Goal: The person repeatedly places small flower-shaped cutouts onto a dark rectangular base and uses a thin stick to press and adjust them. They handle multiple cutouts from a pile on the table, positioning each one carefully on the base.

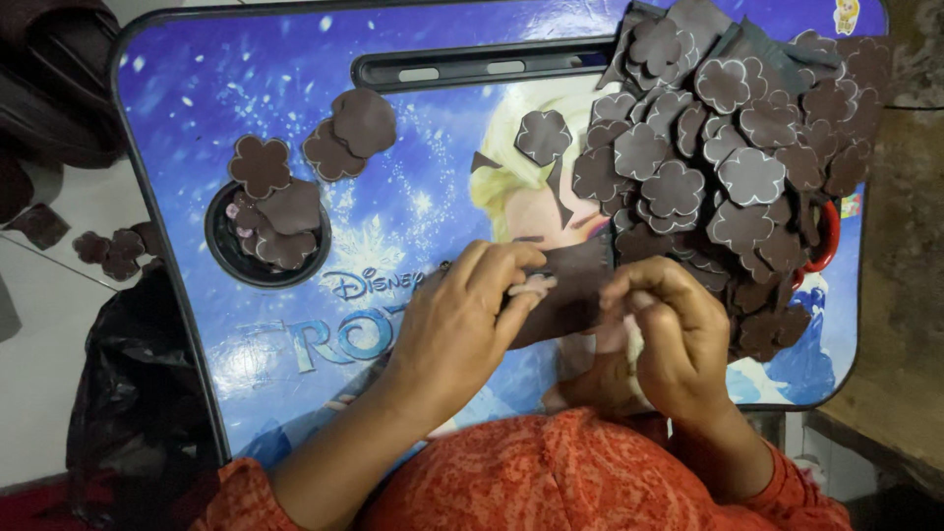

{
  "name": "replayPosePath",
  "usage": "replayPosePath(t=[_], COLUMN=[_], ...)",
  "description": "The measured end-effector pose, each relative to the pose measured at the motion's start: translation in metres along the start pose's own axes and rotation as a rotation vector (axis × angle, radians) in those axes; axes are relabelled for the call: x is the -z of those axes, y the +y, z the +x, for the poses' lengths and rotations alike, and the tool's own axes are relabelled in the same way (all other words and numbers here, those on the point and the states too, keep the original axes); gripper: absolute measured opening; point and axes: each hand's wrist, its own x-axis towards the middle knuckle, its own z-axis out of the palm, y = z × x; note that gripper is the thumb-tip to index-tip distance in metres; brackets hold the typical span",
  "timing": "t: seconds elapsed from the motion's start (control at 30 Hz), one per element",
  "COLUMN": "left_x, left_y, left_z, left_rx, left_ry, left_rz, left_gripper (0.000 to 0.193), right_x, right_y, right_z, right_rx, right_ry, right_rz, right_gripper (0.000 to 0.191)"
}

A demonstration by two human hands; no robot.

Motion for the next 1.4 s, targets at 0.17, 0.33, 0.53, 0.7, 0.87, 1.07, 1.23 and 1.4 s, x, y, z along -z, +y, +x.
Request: replayPosePath(t=[0.17, 0.33, 0.53, 0.7, 0.87, 1.07, 1.23, 1.4], left_x=[0.006, 0.006, 0.001, 0.007, 0.009, 0.010, 0.000, -0.006], left_y=[-0.008, -0.015, -0.026, -0.032, -0.029, -0.022, -0.011, -0.007], left_z=[0.005, 0.008, 0.010, 0.014, 0.014, 0.011, 0.004, 0.006], left_rx=[0.117, 0.268, 0.217, 0.192, 0.188, 0.070, 0.001, -0.196], left_ry=[0.044, -0.004, 0.016, 0.153, 0.158, 0.091, -0.115, 0.088], left_rz=[-0.237, -0.619, -0.784, -0.698, -0.598, -0.556, -0.368, 0.132], left_gripper=[0.034, 0.044, 0.044, 0.038, 0.034, 0.014, 0.016, 0.028], right_x=[-0.009, -0.019, -0.015, -0.004, -0.005, -0.006, -0.014, -0.002], right_y=[-0.015, -0.023, -0.002, 0.006, -0.005, -0.020, -0.017, -0.011], right_z=[0.009, 0.016, 0.019, 0.019, 0.015, 0.010, 0.007, 0.006], right_rx=[0.214, 0.114, -0.158, -0.240, -0.210, 0.140, -0.086, 0.088], right_ry=[-0.035, -0.045, -0.034, -0.023, 0.007, 0.073, -0.065, 0.053], right_rz=[-0.383, -0.377, 0.103, 0.344, -0.022, -0.484, -0.120, -0.171], right_gripper=[0.016, 0.023, 0.010, 0.014, 0.017, 0.016, 0.025, 0.009])
